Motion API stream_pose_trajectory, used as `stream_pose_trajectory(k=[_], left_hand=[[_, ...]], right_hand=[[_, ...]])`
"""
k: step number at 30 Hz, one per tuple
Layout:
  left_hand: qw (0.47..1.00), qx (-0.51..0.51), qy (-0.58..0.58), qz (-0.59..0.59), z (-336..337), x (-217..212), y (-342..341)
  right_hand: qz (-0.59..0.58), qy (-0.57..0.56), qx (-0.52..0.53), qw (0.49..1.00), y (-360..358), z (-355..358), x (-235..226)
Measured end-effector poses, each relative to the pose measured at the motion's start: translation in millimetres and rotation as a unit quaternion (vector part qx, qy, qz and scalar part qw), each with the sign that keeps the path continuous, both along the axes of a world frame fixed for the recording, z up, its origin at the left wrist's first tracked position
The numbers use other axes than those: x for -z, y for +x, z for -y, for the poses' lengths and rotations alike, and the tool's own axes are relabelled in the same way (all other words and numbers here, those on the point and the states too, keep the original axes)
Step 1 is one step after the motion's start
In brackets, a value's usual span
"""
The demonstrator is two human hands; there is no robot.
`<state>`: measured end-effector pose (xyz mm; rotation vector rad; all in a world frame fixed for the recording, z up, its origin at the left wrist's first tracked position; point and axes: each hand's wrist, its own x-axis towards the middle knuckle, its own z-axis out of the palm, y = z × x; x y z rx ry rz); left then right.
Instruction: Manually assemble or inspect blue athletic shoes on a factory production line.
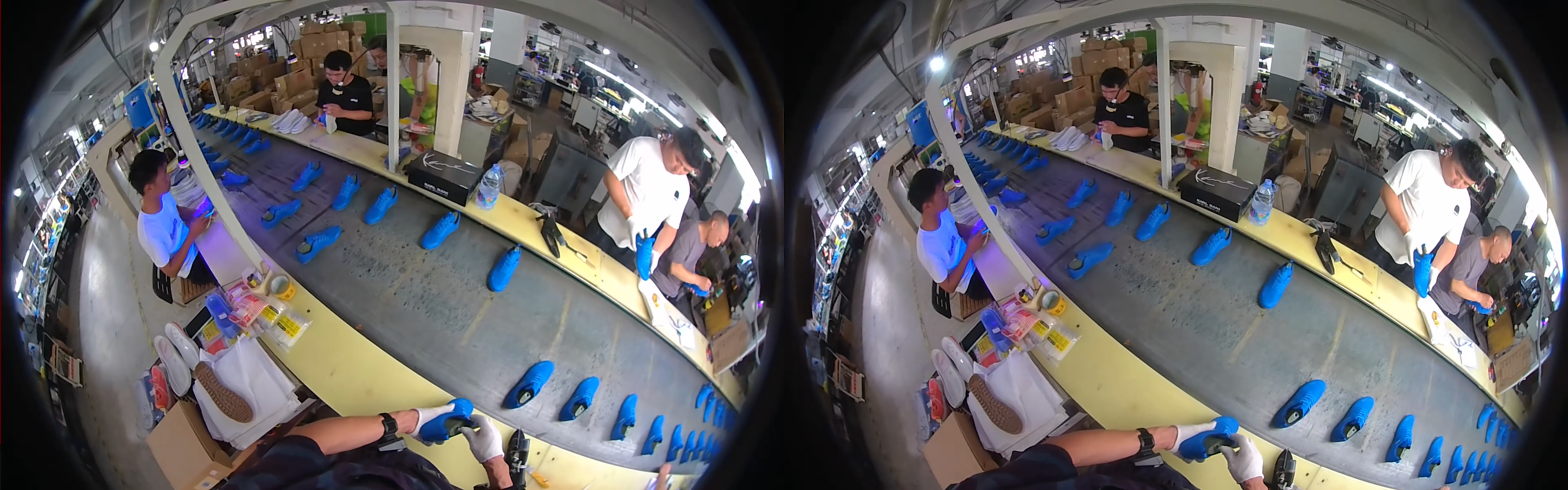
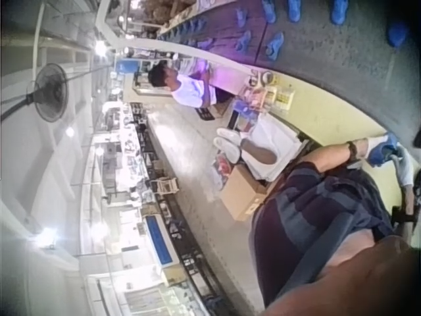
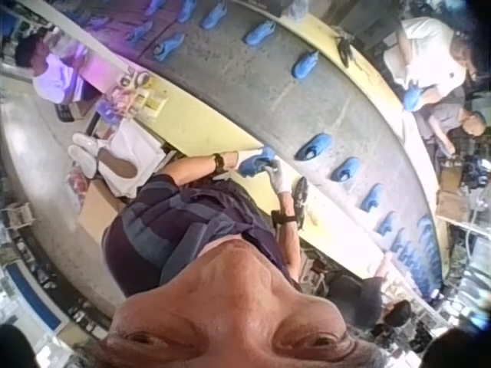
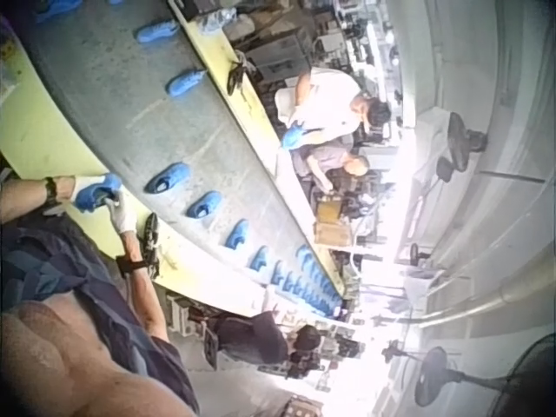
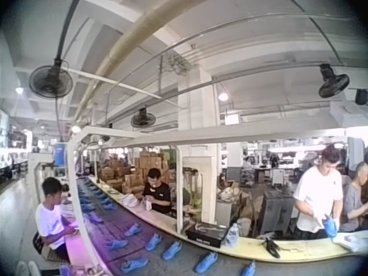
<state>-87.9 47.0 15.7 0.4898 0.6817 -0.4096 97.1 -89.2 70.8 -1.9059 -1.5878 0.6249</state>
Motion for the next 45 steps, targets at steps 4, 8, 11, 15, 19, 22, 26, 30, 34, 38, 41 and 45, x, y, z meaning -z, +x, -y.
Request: stream_pose_trajectory(k=[4,8,11,15,19,22,26,30,34,38,41,45], left_hand=[[0.999,-0.007,0.031,-0.028,1,-10,-6],[0.999,-0.036,0.030,-0.020,1,-21,-14],[0.997,-0.070,-0.023,-0.015,-2,-6,-17],[0.998,-0.051,0.001,-0.032,-7,-8,-15],[0.998,-0.033,0.034,-0.041,-4,-9,-12],[0.996,-0.002,0.068,-0.050,1,0,-8],[0.999,0.008,0.039,-0.013,-7,3,-15],[0.985,0.029,0.162,-0.045,-11,-22,-25],[0.919,0.047,0.381,-0.087,-19,70,-27],[0.786,0.163,0.589,0.096,-9,64,-29],[0.609,0.158,0.775,-0.058,19,26,-28],[0.693,0.184,0.686,-0.119,12,8,-10]], right_hand=[[-0.025,-0.043,0.008,0.999,1,-7,29],[-0.063,-0.119,0.029,0.991,3,-13,39],[0.023,-0.097,-0.012,0.995,0,-18,29],[0.141,-0.182,-0.034,0.972,-16,-27,1],[0.207,-0.219,-0.066,0.951,-28,-29,-22],[0.227,-0.212,-0.071,0.948,-31,-30,-26],[0.215,-0.219,-0.070,0.949,-25,-37,-15],[0.180,-0.132,-0.028,0.974,-24,-25,31],[0.207,-0.195,0.007,0.959,-51,-38,25],[0.203,-0.180,0.008,0.962,-60,-50,40],[0.194,-0.201,0.018,0.960,-62,-57,46],[0.165,-0.263,-0.027,0.950,-49,-63,31]])
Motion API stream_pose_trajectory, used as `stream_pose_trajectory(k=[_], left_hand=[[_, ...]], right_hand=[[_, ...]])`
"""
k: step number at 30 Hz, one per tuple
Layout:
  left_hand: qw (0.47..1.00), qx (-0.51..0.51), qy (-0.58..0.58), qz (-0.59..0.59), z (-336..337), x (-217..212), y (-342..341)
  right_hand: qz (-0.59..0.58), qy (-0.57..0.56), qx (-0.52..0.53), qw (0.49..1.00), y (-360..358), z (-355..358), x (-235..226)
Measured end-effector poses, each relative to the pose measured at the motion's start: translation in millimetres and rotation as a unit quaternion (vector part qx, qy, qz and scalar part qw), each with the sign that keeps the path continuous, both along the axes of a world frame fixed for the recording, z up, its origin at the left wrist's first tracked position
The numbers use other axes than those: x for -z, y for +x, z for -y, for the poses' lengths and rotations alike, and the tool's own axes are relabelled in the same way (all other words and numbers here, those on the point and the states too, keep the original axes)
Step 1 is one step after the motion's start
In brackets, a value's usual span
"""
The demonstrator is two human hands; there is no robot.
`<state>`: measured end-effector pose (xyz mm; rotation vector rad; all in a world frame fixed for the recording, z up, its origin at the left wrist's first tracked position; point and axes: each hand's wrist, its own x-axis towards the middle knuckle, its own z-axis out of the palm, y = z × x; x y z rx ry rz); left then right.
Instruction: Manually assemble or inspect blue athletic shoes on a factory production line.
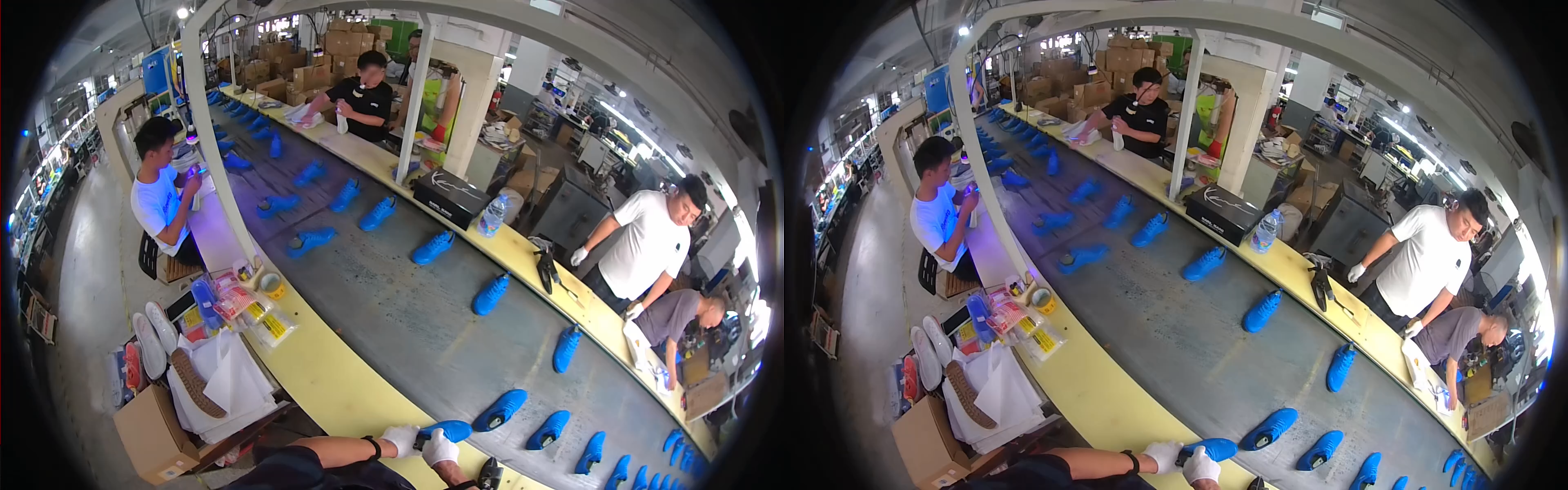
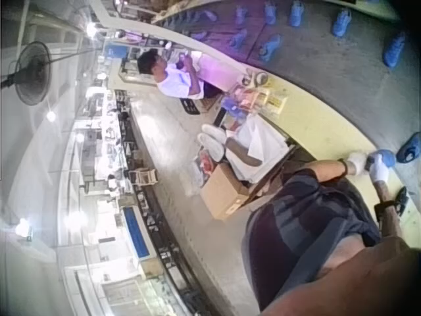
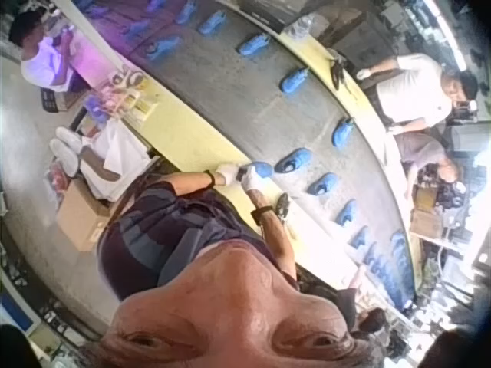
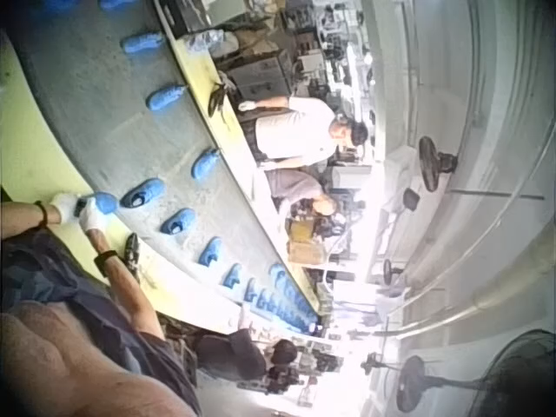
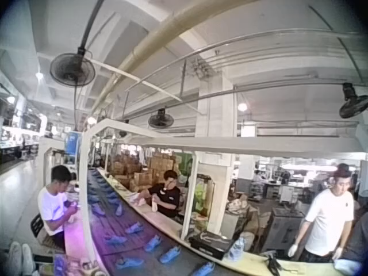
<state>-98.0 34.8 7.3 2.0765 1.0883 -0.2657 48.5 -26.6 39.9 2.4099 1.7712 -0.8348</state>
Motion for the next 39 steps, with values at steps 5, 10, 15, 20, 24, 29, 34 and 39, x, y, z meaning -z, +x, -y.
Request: stream_pose_trajectory(k=[5,10,15,20,24,29,34,39], left_hand=[[1.000,-0.021,0.011,0.008,0,1,2],[1.000,0.021,-0.011,-0.020,-14,-13,15],[0.999,0.013,-0.031,-0.003,-14,-27,20],[0.999,-0.003,-0.037,0.006,-15,-19,23],[1.000,-0.007,-0.026,0.015,-15,-1,25],[0.999,-0.009,-0.028,0.021,-10,17,27],[0.999,0.012,-0.034,0.022,0,31,24],[0.999,0.034,-0.029,-0.007,-8,69,31]], right_hand=[[-0.069,0.001,-0.011,0.998,13,-4,-4],[-0.085,0.030,-0.073,0.993,29,-2,15],[-0.122,0.099,-0.135,0.978,59,5,56],[-0.133,0.132,-0.167,0.968,59,-2,57],[-0.111,0.119,-0.139,0.977,44,-4,44],[-0.071,0.099,-0.095,0.988,26,3,34],[-0.024,-0.019,-0.061,0.998,4,12,32],[-0.032,0.051,-0.095,0.994,0,34,42]])
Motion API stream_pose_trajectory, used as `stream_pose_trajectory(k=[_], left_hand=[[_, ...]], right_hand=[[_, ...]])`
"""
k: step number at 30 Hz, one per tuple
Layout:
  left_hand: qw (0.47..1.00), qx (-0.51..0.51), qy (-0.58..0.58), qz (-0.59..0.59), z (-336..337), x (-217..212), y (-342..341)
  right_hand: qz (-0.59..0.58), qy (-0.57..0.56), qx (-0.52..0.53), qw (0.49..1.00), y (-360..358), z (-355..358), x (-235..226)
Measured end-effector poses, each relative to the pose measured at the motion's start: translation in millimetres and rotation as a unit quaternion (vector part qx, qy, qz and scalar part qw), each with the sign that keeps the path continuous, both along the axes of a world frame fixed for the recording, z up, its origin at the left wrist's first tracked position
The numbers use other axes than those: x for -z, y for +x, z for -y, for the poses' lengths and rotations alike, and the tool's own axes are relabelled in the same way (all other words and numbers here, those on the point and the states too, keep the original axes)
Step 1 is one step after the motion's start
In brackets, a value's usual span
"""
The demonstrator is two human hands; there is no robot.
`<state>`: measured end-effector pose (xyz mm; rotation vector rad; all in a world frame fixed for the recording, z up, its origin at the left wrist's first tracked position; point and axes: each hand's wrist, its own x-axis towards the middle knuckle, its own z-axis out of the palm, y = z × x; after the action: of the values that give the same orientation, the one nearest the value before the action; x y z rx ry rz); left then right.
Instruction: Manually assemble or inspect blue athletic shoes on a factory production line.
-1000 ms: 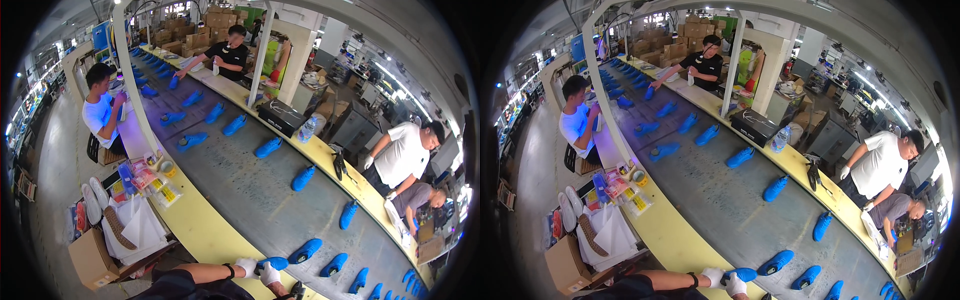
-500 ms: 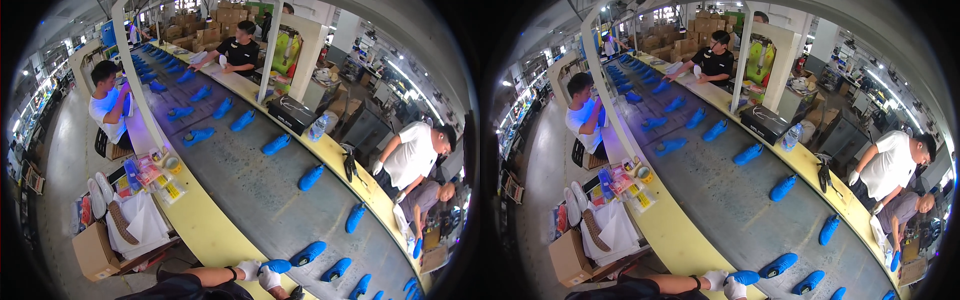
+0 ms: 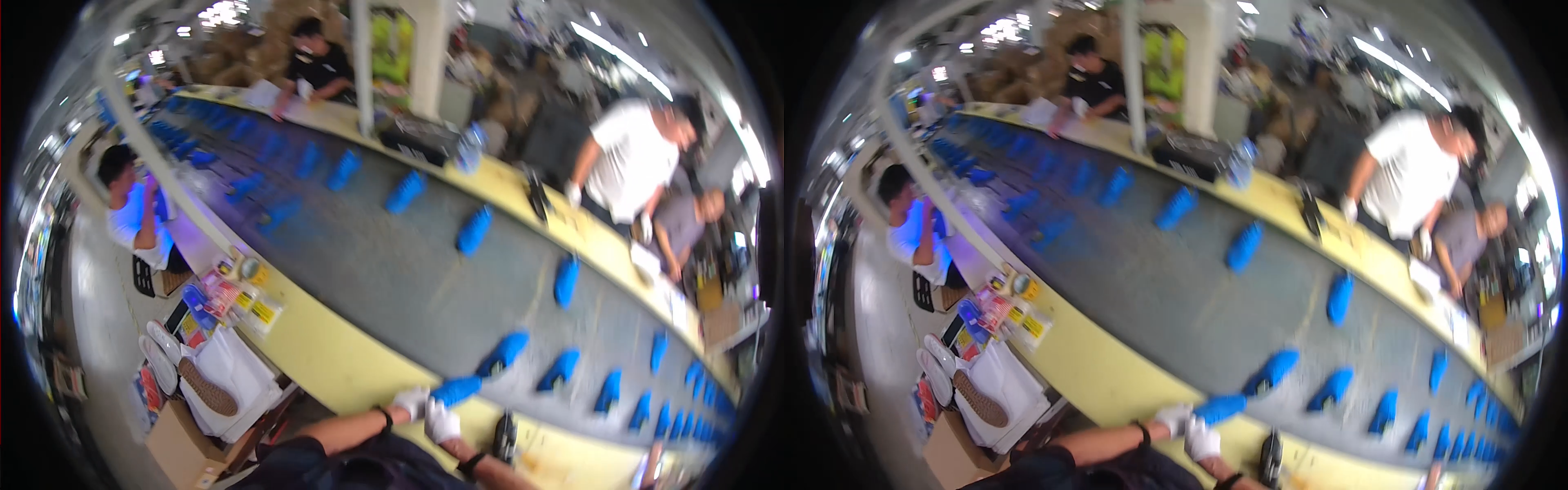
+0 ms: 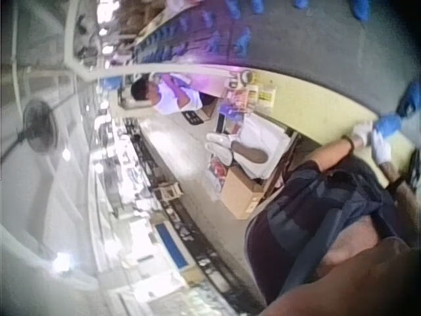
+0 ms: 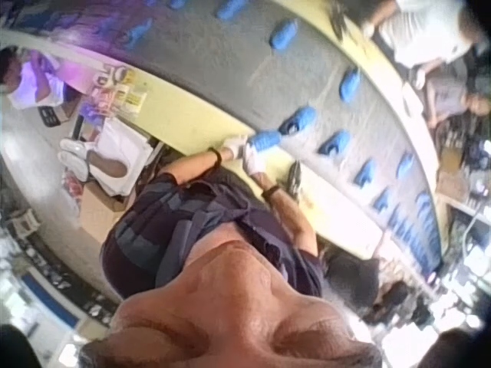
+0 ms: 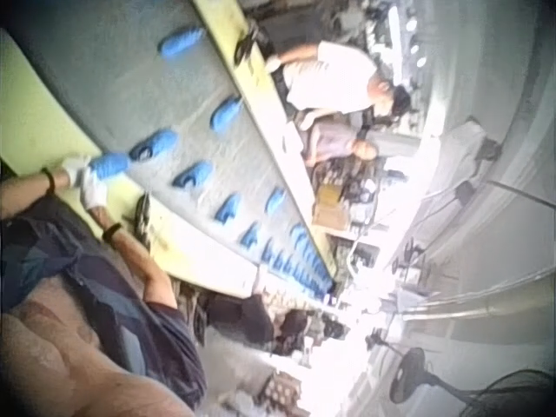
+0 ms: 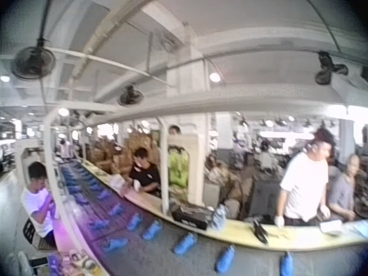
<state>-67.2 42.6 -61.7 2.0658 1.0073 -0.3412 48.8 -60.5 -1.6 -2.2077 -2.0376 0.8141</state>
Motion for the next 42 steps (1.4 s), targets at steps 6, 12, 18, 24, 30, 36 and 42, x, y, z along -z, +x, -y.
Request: stream_pose_trajectory(k=[6,12,18,24,30,36,42], left_hand=[[0.970,-0.011,-0.205,0.130,-43,10,-35],[0.973,-0.119,-0.159,0.117,-42,60,-32],[0.985,-0.057,-0.165,-0.007,-26,49,-12],[0.723,-0.271,-0.635,0.003,-17,-24,4],[0.556,-0.358,-0.738,0.134,-9,-29,-4],[0.521,-0.390,-0.751,0.113,-21,-59,-8],[0.558,-0.366,-0.741,0.067,-26,-79,-17]], right_hand=[[-0.146,0.126,0.226,0.955,2,49,-20],[-0.349,0.004,0.506,0.789,-6,84,78],[-0.375,-0.033,0.485,0.789,-32,54,94],[-0.449,-0.022,0.493,0.745,-8,52,6],[-0.369,0.052,0.448,0.813,-15,46,-30],[-0.198,0.234,0.450,0.839,54,73,-26],[0.079,0.165,0.498,0.848,126,108,13]])
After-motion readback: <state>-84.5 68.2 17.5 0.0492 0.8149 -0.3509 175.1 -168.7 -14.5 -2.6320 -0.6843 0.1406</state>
